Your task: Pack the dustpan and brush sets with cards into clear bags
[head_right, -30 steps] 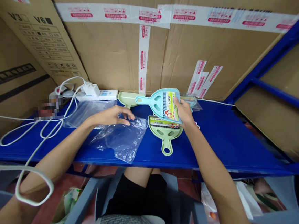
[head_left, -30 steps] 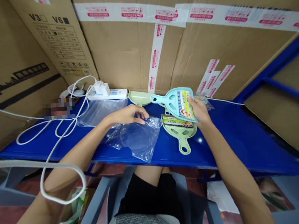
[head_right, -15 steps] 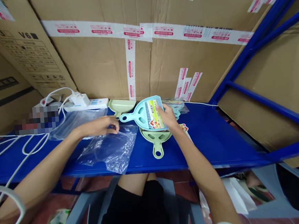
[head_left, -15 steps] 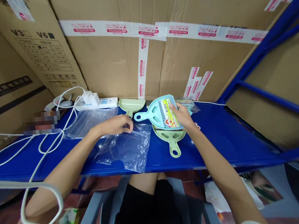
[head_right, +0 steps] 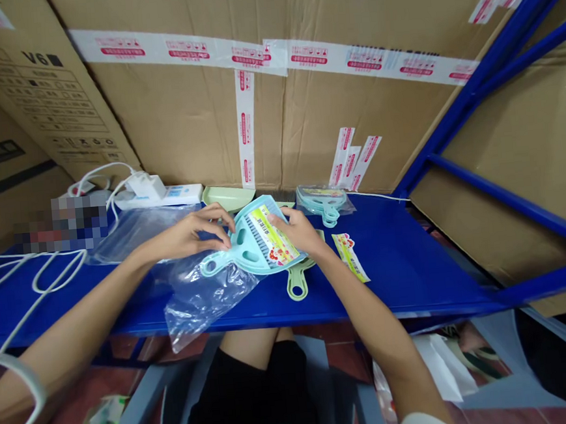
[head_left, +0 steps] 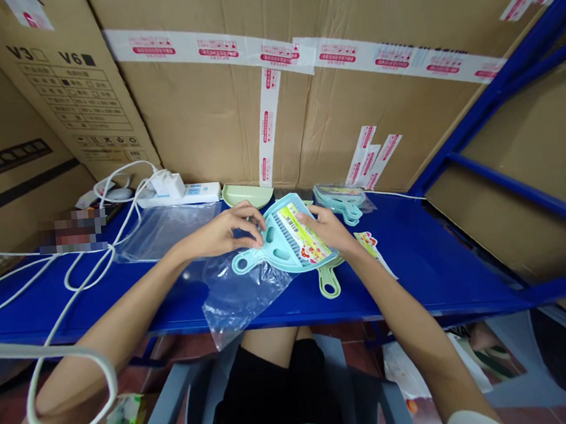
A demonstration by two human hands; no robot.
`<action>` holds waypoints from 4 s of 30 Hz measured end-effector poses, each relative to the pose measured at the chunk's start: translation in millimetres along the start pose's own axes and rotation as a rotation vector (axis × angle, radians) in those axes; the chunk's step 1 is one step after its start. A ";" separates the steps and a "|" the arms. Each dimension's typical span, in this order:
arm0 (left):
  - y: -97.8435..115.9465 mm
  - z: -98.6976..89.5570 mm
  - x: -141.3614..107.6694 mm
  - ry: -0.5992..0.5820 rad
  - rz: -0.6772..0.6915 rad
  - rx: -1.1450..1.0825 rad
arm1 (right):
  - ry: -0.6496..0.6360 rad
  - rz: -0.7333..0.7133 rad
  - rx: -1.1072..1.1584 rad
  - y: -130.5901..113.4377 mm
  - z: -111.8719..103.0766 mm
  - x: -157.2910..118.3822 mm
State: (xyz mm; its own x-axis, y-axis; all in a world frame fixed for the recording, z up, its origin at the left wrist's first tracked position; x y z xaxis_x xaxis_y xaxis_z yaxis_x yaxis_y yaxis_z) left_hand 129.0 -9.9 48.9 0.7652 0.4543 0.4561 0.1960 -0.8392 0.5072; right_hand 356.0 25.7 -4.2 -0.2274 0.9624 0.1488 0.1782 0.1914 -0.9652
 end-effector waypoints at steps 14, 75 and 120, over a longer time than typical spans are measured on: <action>16.4 14.1 5.2 0.195 0.064 0.112 | 0.029 0.008 0.032 9.9 41.9 -14.9; -86.0 5.8 -32.3 0.875 -0.824 -0.956 | 0.404 0.113 0.542 12.0 -17.9 -4.0; -82.4 -9.0 -30.1 0.964 -0.702 -0.957 | 0.192 -0.262 0.170 -22.1 -8.9 -10.2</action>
State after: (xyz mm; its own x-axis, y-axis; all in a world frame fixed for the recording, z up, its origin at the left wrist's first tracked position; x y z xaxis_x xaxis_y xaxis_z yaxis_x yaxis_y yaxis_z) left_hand 84.3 48.2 -0.1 -0.0626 0.9977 0.0248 -0.4092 -0.0483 0.9111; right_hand 362.9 13.4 17.5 -0.0571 0.9068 0.4178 -0.0274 0.4169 -0.9086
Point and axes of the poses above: each hand's wrist, its own x-axis towards the middle knuckle, its own z-axis out of the palm, y = z × x, the point moved 7 cm from there along x, towards the middle knuckle, and after that the axes turned 1 degree about y, right-handed, at the moved point
